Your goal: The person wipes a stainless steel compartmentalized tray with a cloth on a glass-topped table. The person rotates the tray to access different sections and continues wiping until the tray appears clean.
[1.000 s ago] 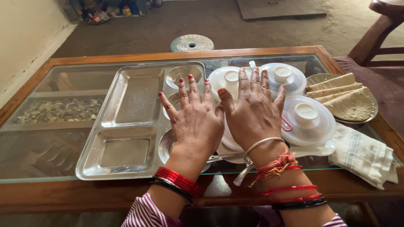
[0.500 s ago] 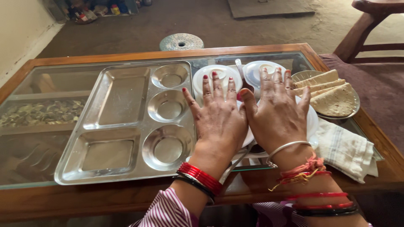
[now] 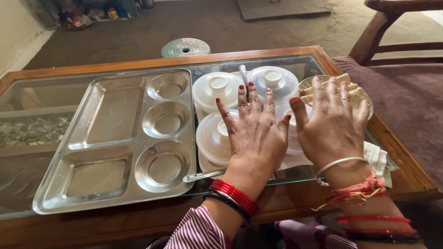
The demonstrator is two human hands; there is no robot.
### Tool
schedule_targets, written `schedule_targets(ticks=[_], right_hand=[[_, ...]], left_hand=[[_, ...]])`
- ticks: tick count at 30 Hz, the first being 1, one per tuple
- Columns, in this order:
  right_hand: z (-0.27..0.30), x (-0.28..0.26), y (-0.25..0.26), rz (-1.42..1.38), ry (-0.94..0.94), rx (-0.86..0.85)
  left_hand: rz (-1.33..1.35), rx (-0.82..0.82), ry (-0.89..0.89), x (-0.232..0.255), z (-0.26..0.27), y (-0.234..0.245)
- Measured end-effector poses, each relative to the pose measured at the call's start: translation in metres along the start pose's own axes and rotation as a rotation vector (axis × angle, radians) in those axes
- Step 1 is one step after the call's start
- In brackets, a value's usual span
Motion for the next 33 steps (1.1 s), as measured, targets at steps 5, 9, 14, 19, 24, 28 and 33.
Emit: schedule_targets(ticks=[5, 9, 14, 19, 24, 28, 33], right_hand=[[0.001, 0.031, 0.004, 0.002, -0.056, -0.009], [0.002, 0.055, 0.005, 0.003, -0.079, 0.017], [0.005, 0.083, 0.004, 0.02, -0.112, 0.049], [0.013, 0.103, 0.009, 0.081, -0.144, 0.075], [0.015, 0.117, 0.014, 0.089, -0.272, -0.03], [0.012, 0.121, 0.008, 0.114, -0.369, -0.167], [0.015, 0.122, -0.003, 0.134, -0.396, -0.298]], left_hand=[[-0.003, -0.005, -0.03, 0.02, -0.001, -0.007], [0.012, -0.013, -0.054, 0.041, 0.002, -0.016], [0.015, -0.049, -0.092, 0.067, 0.001, -0.028], [-0.012, -0.03, -0.119, 0.083, 0.001, -0.035], [-0.062, 0.003, -0.139, 0.093, 0.001, -0.042], [-0.056, -0.017, -0.135, 0.097, 0.002, -0.048], [-0.07, -0.028, -0.125, 0.097, 0.002, -0.05]])
Point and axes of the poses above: each hand's wrist, its own z-axis away from the middle knuckle, its own y-axis out of the back of the hand, x = y × z, the point moved 5 cm from there along -z, towards the middle knuckle, and after that the axes turned 6 degrees about -x, right-handed, at the moved point
